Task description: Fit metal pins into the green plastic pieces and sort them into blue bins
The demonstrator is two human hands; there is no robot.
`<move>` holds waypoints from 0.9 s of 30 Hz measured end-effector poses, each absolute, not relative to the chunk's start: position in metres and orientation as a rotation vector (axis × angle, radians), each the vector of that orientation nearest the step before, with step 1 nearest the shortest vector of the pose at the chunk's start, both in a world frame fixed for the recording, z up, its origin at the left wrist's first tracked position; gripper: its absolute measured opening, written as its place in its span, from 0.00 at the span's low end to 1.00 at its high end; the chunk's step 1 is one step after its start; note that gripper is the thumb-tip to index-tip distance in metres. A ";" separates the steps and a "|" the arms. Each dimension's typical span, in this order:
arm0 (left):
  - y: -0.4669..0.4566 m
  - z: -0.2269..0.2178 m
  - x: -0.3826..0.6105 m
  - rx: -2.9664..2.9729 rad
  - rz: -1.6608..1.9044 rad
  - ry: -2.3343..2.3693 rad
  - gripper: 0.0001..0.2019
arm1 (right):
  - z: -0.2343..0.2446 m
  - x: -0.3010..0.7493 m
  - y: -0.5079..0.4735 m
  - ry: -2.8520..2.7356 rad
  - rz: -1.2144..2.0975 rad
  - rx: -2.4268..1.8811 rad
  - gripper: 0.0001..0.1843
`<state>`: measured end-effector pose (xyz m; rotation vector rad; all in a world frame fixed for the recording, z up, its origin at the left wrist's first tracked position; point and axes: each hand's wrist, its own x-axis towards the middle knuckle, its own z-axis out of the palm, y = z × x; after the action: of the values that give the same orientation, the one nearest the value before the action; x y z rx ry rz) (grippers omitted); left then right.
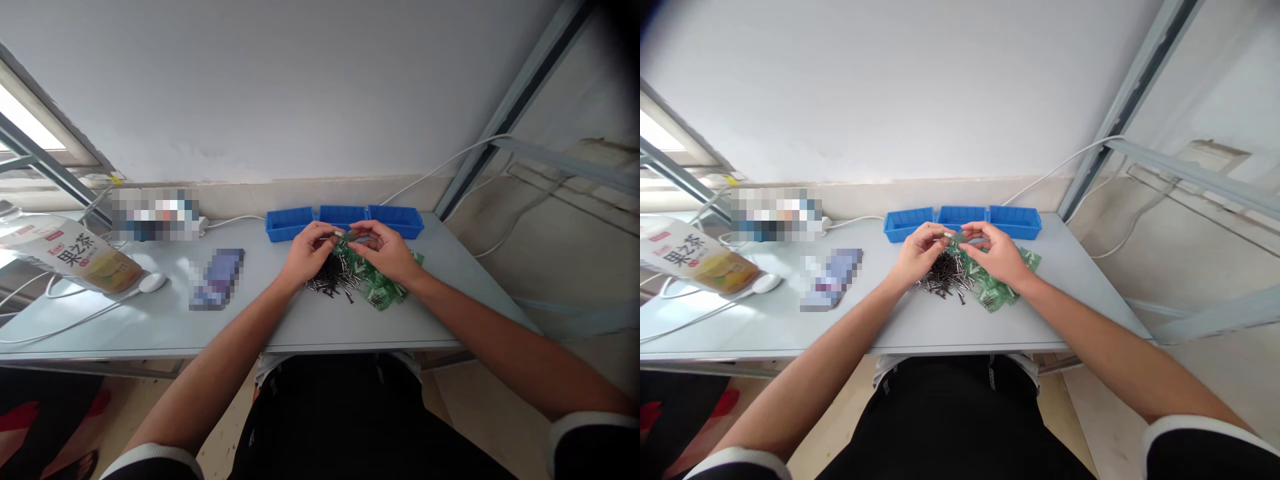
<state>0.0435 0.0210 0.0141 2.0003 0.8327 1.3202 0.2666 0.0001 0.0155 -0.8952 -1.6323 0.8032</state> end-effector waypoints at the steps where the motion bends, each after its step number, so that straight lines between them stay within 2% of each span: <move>1: 0.022 0.013 0.043 1.987 1.307 0.827 0.09 | 0.016 0.267 0.000 -1.647 0.796 -0.902 0.22; 6: 0.023 0.008 0.044 1.849 1.288 0.770 0.12 | 0.021 0.269 -0.002 -1.693 0.735 -0.946 0.12; 10: 0.020 0.016 0.042 2.000 1.316 0.809 0.07 | 0.025 0.271 -0.001 -1.785 0.604 -0.883 0.05; 14: 0.015 0.024 0.041 2.121 1.355 0.885 0.10 | 0.024 0.274 0.001 -1.753 0.476 -0.915 0.08; 20: 0.015 0.022 0.042 2.036 1.355 0.997 0.11 | 0.025 0.272 -0.005 -1.773 0.592 -0.902 0.15; 27: 0.016 0.022 0.040 2.012 1.232 0.952 0.15 | 0.034 0.265 -0.017 -1.900 0.608 -0.758 0.17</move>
<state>0.0400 0.0156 0.0222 2.0124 0.9517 1.2321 0.2655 -0.0168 0.0338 -0.7585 -1.9000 0.6078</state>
